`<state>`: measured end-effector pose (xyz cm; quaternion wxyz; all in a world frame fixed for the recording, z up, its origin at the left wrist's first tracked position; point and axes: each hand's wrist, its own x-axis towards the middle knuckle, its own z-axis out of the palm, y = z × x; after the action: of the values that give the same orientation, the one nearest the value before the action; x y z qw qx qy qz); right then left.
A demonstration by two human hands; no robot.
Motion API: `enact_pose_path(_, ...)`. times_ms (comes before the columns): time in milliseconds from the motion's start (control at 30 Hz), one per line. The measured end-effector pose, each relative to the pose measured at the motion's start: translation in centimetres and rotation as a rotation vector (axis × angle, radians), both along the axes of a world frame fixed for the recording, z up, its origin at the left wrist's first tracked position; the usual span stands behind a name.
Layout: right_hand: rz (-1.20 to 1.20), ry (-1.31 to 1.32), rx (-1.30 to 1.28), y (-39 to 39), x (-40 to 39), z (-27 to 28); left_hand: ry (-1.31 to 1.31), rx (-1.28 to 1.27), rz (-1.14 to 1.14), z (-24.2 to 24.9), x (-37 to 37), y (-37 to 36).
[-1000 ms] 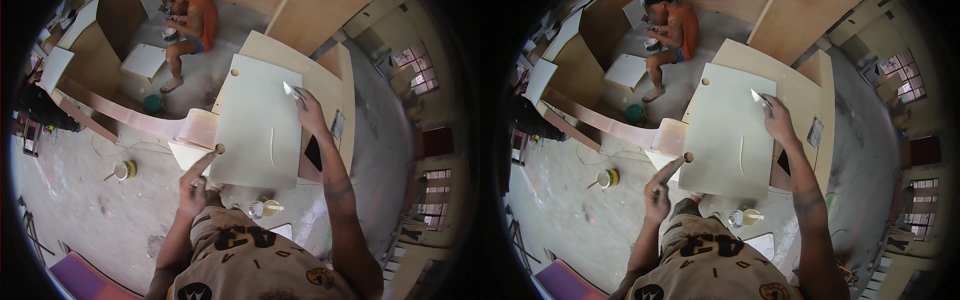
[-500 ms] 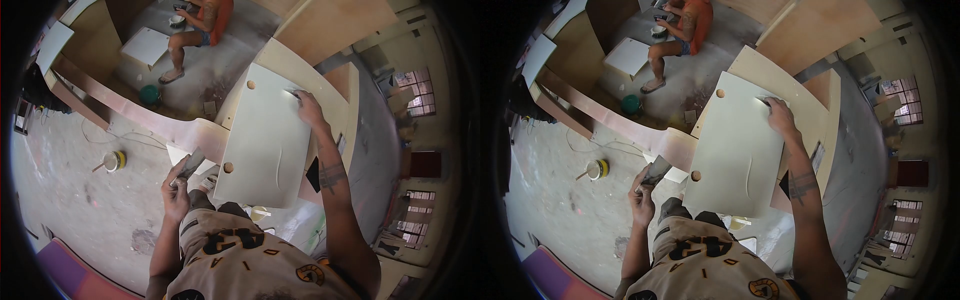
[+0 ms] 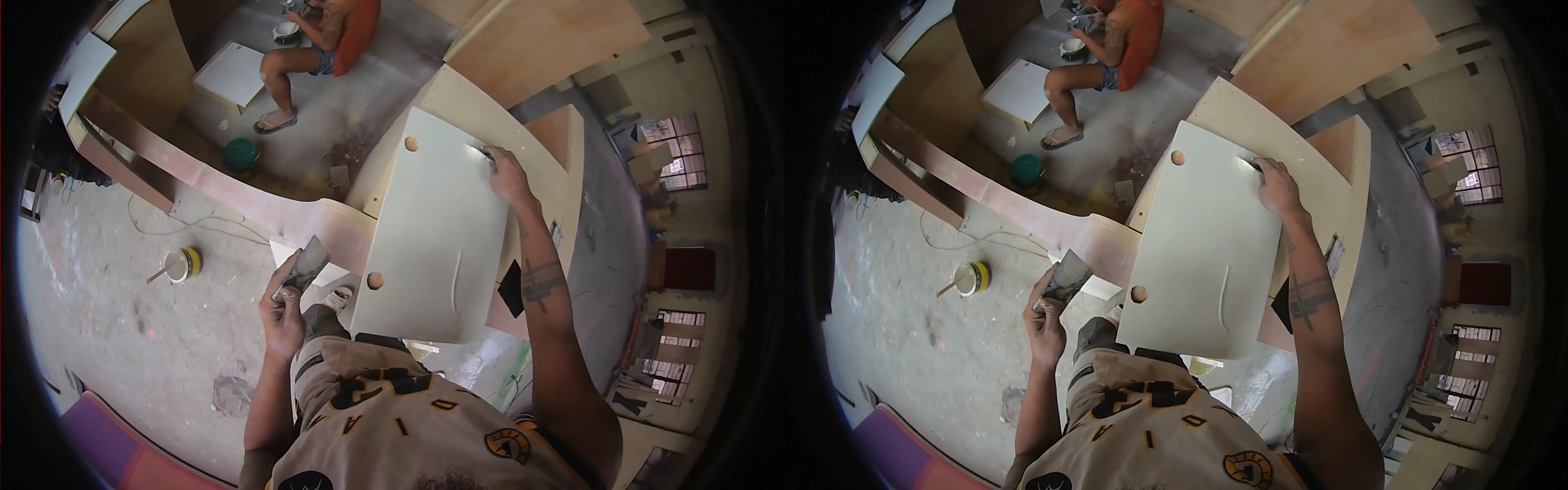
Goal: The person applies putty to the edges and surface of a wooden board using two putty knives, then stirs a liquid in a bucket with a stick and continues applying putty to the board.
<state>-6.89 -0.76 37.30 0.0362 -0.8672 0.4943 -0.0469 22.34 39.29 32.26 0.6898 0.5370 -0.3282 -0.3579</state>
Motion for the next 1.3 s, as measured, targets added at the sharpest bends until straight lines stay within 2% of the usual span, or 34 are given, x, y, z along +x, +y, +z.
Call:
enact_pose_path(133,-0.081,-0.007,-0.059,-0.8,-0.9,-0.3,0.030,-0.003,-0.001,0.3,-0.2,-0.5)
enact_pose_path(367,-0.037,0.000,-0.071,-2.6,-0.9,-2.4,0.033,0.006,0.001,0.1,-0.4,-0.6)
enact_pose_path(533,0.041,0.000,-0.008,-1.0,0.6,-0.5,0.010,0.015,-0.017,-0.2,-0.8,-0.5)
enact_pose_path(633,-0.044,0.016,0.130,0.2,1.3,2.7,0.034,-0.003,-0.027,0.4,-1.3,-0.8)
enact_pose_path(833,-0.016,-0.027,-0.021,-1.4,0.4,-0.2,-0.005,-0.008,-0.009,0.8,-1.1,-0.6)
enact_pose_path(1300,0.045,0.053,-0.092,-1.4,0.7,-1.8,0.011,0.015,0.021,1.1,-1.3,0.4)
